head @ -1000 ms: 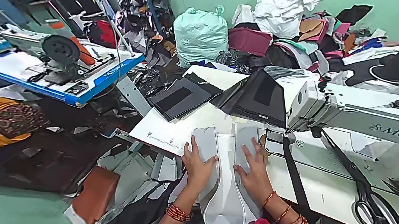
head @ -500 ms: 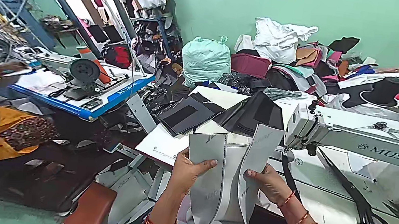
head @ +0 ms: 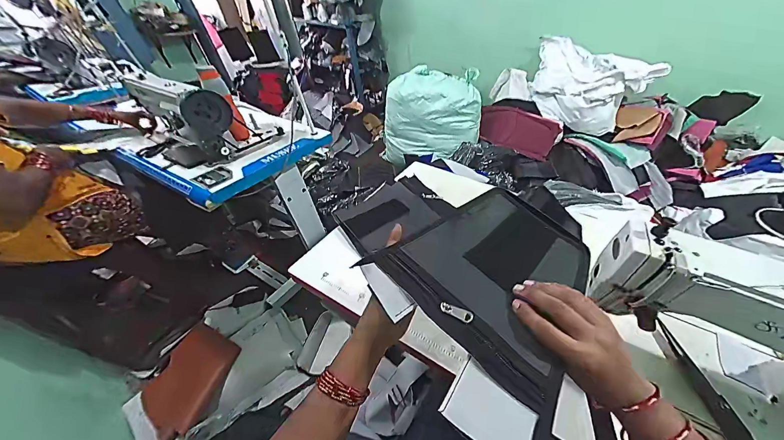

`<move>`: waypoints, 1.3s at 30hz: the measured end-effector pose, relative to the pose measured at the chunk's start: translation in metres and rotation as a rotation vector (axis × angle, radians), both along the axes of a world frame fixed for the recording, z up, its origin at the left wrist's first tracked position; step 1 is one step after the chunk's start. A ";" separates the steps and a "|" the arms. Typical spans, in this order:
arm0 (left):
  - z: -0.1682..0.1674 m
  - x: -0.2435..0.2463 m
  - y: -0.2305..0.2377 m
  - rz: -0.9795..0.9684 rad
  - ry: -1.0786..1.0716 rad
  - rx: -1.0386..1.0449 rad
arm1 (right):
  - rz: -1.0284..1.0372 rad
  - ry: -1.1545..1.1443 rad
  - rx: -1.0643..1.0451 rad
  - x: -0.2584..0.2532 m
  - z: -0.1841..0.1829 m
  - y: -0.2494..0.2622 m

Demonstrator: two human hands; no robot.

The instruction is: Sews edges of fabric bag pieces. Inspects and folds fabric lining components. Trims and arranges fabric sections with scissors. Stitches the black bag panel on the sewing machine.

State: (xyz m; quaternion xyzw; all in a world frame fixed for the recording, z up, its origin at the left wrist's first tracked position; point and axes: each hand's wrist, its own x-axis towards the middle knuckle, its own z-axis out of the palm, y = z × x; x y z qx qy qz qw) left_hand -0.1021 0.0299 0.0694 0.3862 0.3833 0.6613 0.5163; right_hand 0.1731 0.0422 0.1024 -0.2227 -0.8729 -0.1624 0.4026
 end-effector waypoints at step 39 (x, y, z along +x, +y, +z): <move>-0.113 0.037 -0.023 0.083 1.652 0.095 | -0.510 -0.382 -0.894 -0.071 -0.122 -0.013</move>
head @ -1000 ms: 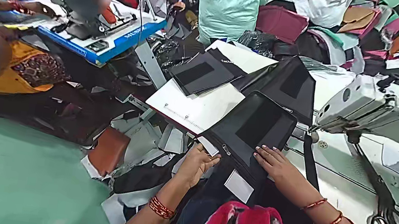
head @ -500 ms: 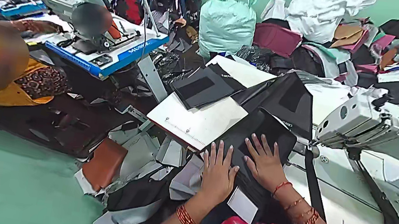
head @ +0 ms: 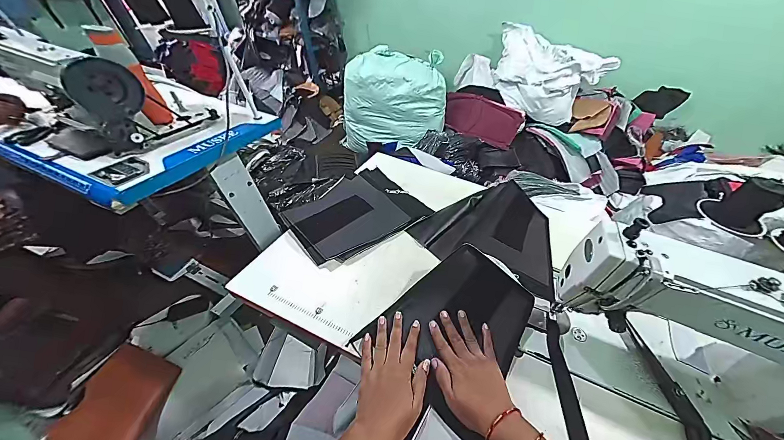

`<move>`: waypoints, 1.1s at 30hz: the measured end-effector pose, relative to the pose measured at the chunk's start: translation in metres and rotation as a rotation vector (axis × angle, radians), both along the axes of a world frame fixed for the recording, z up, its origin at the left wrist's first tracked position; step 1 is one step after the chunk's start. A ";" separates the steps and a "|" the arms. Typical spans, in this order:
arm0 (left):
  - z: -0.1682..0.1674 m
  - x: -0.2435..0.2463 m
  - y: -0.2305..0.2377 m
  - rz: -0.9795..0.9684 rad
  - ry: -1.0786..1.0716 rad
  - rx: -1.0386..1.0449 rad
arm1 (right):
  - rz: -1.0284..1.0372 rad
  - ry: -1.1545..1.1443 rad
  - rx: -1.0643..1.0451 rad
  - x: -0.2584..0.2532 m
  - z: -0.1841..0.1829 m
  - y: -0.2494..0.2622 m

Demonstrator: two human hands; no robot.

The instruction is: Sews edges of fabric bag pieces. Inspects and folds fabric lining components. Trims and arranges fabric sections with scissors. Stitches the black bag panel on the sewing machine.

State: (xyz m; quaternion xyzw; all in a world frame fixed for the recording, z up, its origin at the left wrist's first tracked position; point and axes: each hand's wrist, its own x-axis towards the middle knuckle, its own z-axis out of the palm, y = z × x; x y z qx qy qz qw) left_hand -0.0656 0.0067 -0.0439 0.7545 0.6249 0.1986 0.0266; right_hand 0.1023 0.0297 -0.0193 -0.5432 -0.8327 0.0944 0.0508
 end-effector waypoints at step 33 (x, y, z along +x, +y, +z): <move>0.011 -0.053 -0.044 0.052 -0.540 0.121 | -0.788 0.291 0.075 0.268 0.026 -0.163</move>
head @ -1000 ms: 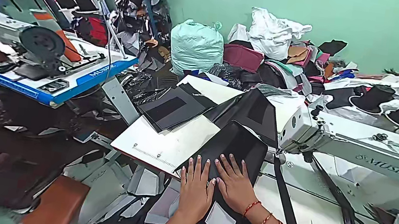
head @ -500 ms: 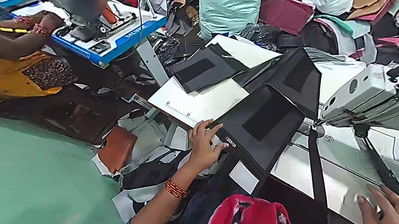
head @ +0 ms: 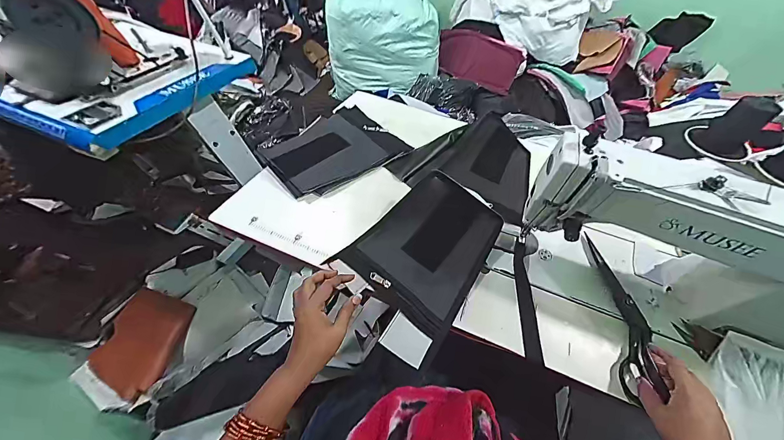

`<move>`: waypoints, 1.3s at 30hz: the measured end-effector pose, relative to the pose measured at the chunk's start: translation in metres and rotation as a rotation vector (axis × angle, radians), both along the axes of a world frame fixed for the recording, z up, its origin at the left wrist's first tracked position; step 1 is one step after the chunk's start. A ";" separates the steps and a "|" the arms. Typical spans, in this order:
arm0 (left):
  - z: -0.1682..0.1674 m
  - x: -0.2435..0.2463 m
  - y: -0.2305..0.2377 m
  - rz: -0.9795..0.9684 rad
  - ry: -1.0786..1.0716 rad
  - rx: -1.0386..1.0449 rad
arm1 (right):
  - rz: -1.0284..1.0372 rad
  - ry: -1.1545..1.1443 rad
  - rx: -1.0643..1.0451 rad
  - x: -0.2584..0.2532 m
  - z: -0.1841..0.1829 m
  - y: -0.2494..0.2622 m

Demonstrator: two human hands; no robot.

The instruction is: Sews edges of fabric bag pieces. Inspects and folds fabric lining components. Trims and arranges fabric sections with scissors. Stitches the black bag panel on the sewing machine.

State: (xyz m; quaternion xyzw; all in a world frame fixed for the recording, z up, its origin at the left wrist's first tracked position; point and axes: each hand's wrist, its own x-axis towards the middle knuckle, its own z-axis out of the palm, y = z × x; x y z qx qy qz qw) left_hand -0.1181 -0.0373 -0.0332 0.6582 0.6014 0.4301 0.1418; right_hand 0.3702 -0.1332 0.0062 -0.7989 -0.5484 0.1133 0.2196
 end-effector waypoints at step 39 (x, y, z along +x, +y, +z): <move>0.000 0.075 -0.051 -0.141 -1.163 -0.729 | 0.883 0.528 -0.923 -0.065 0.006 0.000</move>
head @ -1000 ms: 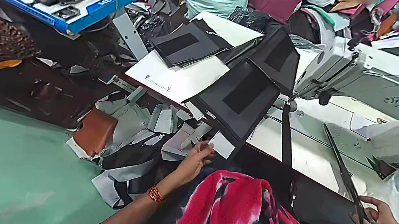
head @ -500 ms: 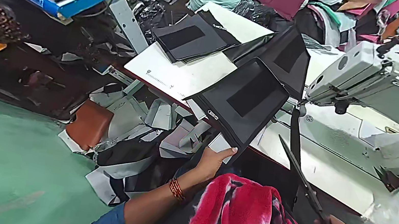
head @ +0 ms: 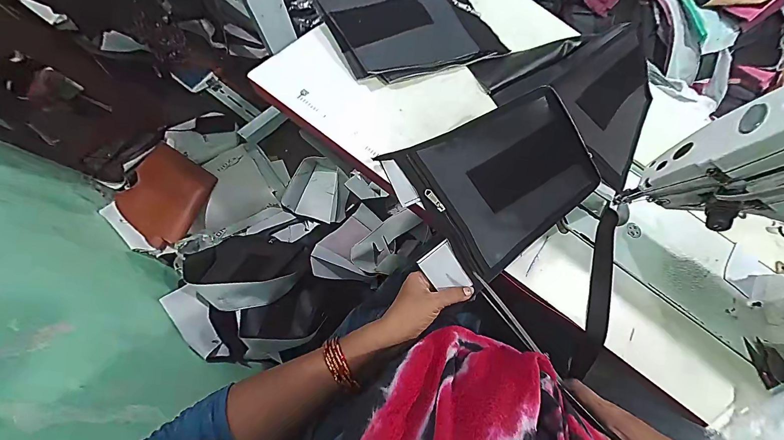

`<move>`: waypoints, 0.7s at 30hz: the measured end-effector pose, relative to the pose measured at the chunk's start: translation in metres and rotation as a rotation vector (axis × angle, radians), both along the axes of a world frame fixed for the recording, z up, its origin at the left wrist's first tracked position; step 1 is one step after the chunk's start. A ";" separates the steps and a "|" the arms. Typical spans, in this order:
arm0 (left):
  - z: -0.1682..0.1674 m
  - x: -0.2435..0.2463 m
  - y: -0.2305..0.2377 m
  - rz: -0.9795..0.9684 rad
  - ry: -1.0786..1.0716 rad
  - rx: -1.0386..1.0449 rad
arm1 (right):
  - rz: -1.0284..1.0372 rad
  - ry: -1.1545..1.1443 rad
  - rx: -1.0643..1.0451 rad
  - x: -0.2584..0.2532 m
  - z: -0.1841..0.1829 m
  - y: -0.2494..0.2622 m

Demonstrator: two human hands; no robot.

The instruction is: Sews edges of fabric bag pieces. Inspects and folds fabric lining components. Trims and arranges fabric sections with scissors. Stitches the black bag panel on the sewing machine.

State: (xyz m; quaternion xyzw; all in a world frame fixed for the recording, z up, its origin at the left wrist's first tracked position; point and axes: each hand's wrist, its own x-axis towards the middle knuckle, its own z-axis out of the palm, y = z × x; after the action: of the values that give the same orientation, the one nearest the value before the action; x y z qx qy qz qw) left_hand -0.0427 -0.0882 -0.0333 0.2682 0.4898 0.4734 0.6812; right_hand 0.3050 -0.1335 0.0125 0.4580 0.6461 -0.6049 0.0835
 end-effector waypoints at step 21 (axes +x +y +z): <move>-0.004 0.000 -0.001 -0.021 0.050 0.036 | 0.070 0.087 0.007 -0.047 -0.009 0.043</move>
State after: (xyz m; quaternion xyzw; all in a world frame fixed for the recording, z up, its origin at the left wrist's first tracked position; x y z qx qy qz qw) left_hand -0.0427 -0.0891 -0.0370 0.2972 0.4951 0.4680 0.6690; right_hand 0.2584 -0.0904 0.0034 0.4088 0.6668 -0.6186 0.0747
